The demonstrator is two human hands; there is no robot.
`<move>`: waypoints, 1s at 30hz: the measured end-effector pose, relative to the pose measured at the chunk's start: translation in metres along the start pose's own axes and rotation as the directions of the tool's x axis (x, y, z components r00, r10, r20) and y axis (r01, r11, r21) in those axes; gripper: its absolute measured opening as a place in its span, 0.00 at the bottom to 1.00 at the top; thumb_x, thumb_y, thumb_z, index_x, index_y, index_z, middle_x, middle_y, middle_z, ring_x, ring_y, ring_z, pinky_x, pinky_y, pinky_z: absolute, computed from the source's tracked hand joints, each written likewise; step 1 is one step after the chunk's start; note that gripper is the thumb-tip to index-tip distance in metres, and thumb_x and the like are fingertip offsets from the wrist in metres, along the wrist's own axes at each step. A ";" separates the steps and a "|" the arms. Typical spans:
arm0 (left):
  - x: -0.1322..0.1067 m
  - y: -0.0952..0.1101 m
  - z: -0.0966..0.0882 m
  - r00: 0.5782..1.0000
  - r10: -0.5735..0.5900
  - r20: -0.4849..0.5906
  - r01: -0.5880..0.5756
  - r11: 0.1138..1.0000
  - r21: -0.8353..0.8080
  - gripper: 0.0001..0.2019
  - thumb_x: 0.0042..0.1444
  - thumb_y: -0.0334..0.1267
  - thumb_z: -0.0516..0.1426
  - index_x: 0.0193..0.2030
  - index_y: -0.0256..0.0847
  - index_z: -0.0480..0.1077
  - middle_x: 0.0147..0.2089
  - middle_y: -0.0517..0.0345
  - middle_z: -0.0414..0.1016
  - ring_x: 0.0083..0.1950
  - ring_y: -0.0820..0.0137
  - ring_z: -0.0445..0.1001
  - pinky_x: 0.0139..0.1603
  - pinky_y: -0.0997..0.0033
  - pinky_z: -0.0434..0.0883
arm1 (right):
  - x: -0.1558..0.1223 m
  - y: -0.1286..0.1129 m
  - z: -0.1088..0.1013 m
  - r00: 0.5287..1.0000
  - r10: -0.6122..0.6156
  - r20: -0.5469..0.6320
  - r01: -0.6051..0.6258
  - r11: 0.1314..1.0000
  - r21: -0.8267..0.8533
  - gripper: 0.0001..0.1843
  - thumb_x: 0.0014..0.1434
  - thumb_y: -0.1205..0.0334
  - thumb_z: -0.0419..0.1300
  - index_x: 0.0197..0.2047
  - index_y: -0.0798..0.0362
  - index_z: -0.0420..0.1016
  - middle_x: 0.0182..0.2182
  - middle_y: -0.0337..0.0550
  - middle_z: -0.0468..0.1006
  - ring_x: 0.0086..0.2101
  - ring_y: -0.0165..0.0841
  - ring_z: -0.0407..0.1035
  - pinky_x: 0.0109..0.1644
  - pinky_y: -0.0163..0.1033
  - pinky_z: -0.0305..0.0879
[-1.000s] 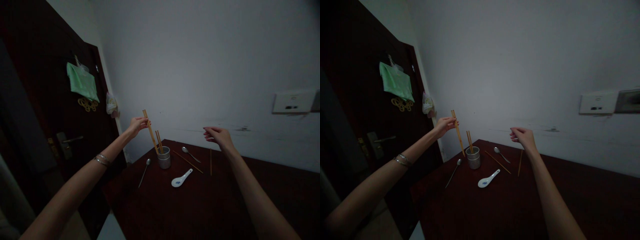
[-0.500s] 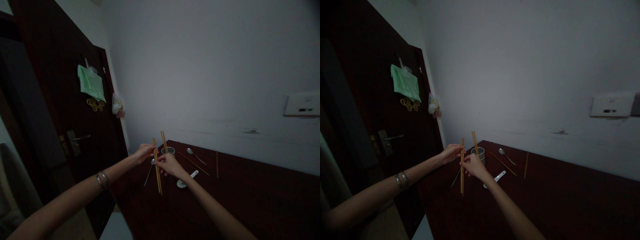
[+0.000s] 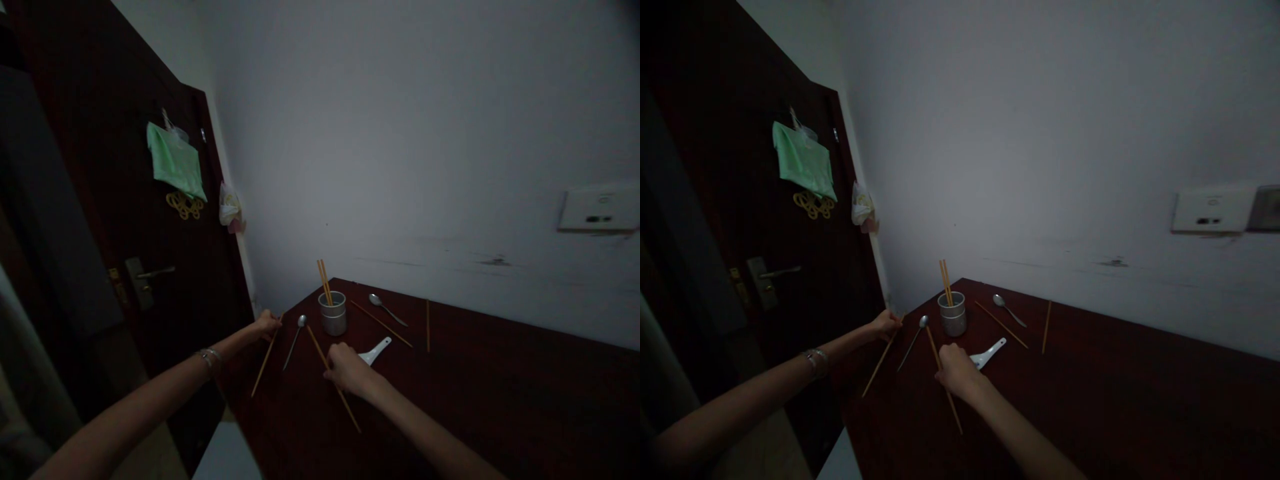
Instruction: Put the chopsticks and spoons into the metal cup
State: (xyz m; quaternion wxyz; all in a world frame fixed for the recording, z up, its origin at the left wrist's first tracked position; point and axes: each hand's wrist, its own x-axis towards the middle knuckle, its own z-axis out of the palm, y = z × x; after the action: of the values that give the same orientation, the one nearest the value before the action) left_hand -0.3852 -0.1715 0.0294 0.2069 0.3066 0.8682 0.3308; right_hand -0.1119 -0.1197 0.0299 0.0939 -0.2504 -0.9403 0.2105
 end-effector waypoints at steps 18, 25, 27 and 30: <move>0.009 0.012 0.016 0.938 0.309 -0.157 -0.246 0.912 0.329 0.12 0.38 0.32 0.59 0.33 0.38 0.66 0.39 0.46 0.71 0.48 0.55 0.68 0.45 0.63 0.63 | -0.003 -0.004 0.003 0.998 -0.046 -0.047 0.040 0.992 -0.123 0.12 0.51 0.65 0.56 0.37 0.61 0.74 0.37 0.59 0.75 0.38 0.44 0.71 0.37 0.39 0.65; 0.011 0.102 0.016 0.863 0.458 -0.212 -0.481 0.874 -0.067 0.21 0.45 0.35 0.58 0.47 0.32 0.64 0.43 0.45 0.70 0.44 0.64 0.69 0.44 0.69 0.64 | 0.003 0.018 -0.052 0.976 -0.030 -0.216 0.042 0.998 0.048 0.10 0.52 0.63 0.54 0.32 0.58 0.76 0.29 0.51 0.77 0.31 0.35 0.72 0.31 0.32 0.60; 0.010 0.121 0.021 0.888 0.433 -0.155 -0.459 0.857 -0.236 0.22 0.45 0.38 0.59 0.48 0.31 0.64 0.43 0.44 0.71 0.43 0.65 0.70 0.40 0.70 0.65 | 0.003 0.028 -0.069 0.961 -0.021 -0.275 0.049 0.994 0.099 0.11 0.52 0.64 0.53 0.31 0.57 0.76 0.26 0.49 0.77 0.28 0.33 0.71 0.28 0.32 0.59; 0.011 0.136 0.033 0.903 0.429 -0.026 -0.404 0.827 -0.390 0.21 0.43 0.40 0.61 0.44 0.32 0.67 0.41 0.44 0.73 0.40 0.67 0.71 0.36 0.73 0.65 | 0.002 0.043 -0.088 0.943 0.013 -0.333 0.046 0.985 0.168 0.12 0.53 0.64 0.52 0.30 0.58 0.76 0.22 0.47 0.76 0.23 0.30 0.69 0.24 0.30 0.58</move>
State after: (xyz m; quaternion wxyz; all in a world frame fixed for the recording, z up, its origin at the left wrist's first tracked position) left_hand -0.3210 -0.0690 0.1002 0.2129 0.4518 0.6910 0.5225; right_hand -0.0699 -0.0546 0.0896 0.2745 -0.2651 -0.8911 0.2454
